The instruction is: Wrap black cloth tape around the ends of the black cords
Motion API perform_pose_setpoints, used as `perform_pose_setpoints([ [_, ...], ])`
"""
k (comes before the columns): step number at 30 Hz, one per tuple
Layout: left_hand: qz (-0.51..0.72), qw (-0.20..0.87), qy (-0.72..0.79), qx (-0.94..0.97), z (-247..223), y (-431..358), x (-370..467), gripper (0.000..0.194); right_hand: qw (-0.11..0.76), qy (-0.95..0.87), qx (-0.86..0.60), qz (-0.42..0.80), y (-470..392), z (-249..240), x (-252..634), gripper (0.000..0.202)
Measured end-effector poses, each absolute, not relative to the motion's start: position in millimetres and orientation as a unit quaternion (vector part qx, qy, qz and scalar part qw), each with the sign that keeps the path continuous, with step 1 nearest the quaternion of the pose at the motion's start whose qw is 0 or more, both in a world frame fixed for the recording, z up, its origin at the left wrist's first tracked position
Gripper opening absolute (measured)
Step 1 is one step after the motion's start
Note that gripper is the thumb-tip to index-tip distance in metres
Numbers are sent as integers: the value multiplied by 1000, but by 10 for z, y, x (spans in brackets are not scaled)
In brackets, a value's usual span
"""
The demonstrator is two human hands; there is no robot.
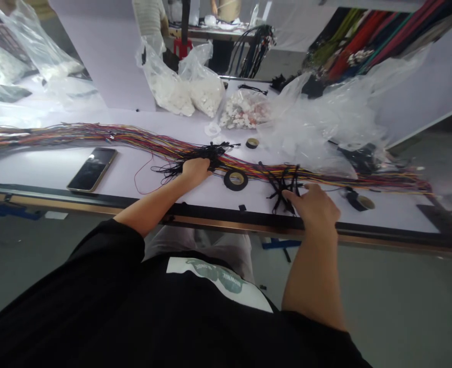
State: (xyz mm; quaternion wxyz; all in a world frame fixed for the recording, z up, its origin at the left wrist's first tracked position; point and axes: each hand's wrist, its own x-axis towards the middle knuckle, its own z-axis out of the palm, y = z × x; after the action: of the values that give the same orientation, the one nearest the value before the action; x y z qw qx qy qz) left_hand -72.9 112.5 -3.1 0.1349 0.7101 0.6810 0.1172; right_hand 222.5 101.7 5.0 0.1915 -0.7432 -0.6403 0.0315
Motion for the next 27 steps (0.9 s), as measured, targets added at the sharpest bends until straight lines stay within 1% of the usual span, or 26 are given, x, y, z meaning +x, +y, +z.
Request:
perform_pose_setpoints([
  [2, 125, 153, 680, 706, -66, 1213, -763, 16, 191, -615, -764, 38, 967, 8, 2177, 46],
  [5, 142, 167, 679, 701, -81, 1256, -848, 12, 211, -635, -739, 77, 848, -41, 2001, 40],
  [7, 193, 194, 663, 697, -59, 1243, -922, 11, 227, -654, -715, 96, 786, -62, 1881, 37],
  [11, 340, 293, 603, 659, 44, 1165, -1047, 15, 243, -692, -667, 131, 737, -77, 1673, 35],
  [14, 390, 340, 580, 629, 117, 1124, -1095, 20, 246, -718, -636, 142, 736, -64, 1530, 32],
  [18, 468, 386, 546, 577, 150, 1142, -1128, 20, 229, -737, -623, 130, 734, -26, 1367, 26],
  [23, 490, 412, 528, 558, 226, 1170, -1163, 10, 194, -755, -611, 133, 707, 5, 1259, 25],
  [27, 496, 417, 526, 551, 326, 1163, -1176, 6, 199, -766, -597, 130, 697, 1, 1244, 26],
])
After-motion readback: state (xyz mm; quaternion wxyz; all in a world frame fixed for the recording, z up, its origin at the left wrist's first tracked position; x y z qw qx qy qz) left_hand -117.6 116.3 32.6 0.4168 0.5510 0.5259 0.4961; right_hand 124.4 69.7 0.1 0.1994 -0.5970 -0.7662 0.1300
